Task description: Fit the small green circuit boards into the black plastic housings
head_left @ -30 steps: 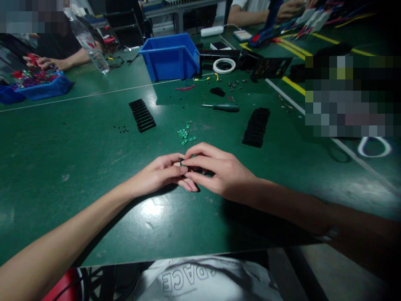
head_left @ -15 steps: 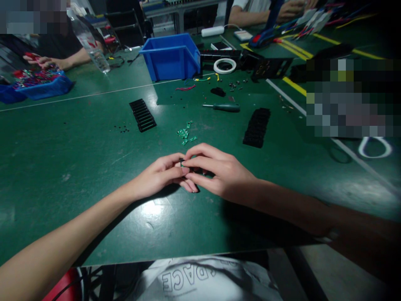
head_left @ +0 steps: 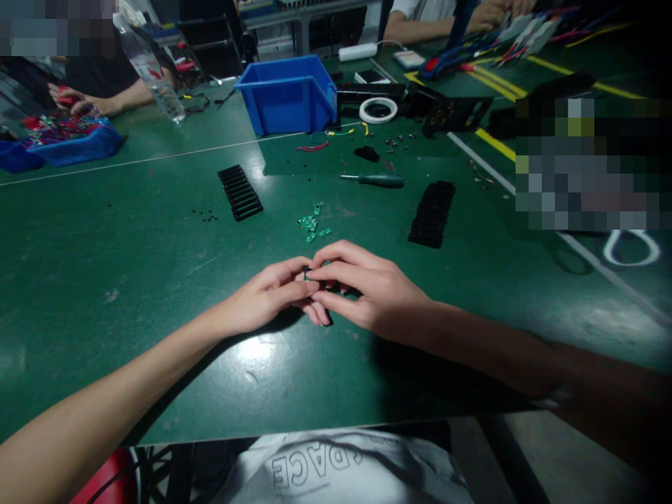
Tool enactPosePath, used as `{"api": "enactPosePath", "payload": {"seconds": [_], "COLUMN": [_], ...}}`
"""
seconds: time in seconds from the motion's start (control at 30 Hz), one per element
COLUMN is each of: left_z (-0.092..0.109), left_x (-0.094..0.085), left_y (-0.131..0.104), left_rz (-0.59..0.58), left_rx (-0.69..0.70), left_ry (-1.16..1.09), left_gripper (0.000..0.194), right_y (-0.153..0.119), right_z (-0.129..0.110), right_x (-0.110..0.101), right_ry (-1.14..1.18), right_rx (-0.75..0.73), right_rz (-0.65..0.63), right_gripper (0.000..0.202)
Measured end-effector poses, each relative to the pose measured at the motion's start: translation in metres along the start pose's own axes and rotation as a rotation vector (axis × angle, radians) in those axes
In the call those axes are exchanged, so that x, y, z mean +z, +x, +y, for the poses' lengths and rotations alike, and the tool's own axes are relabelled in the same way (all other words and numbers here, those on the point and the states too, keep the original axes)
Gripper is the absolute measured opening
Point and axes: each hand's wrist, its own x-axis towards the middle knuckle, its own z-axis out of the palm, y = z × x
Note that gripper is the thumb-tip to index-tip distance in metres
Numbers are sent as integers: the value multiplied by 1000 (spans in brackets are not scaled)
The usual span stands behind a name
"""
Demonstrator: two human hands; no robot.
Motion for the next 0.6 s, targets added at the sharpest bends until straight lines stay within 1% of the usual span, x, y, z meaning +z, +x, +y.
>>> {"api": "enactPosePath", "payload": {"seconds": [0.23, 0.47, 0.6], "left_z": [2, 8, 12], "left_x": [0, 5, 6], "left_y": [-1, -1, -1], "left_rz": [-11, -26, -67], "left_rx": [7, 0, -13], "left_ry": [38, 105, 209], "left_gripper": [14, 21, 25], "right_y": [3, 10, 9], "right_z": [-1, 0, -1], "right_x": [-3, -6, -4], "right_ry": [86, 254, 380], "right_rx": [9, 207, 261], "right_rz": [0, 19, 19], "right_gripper": [17, 11, 9]}}
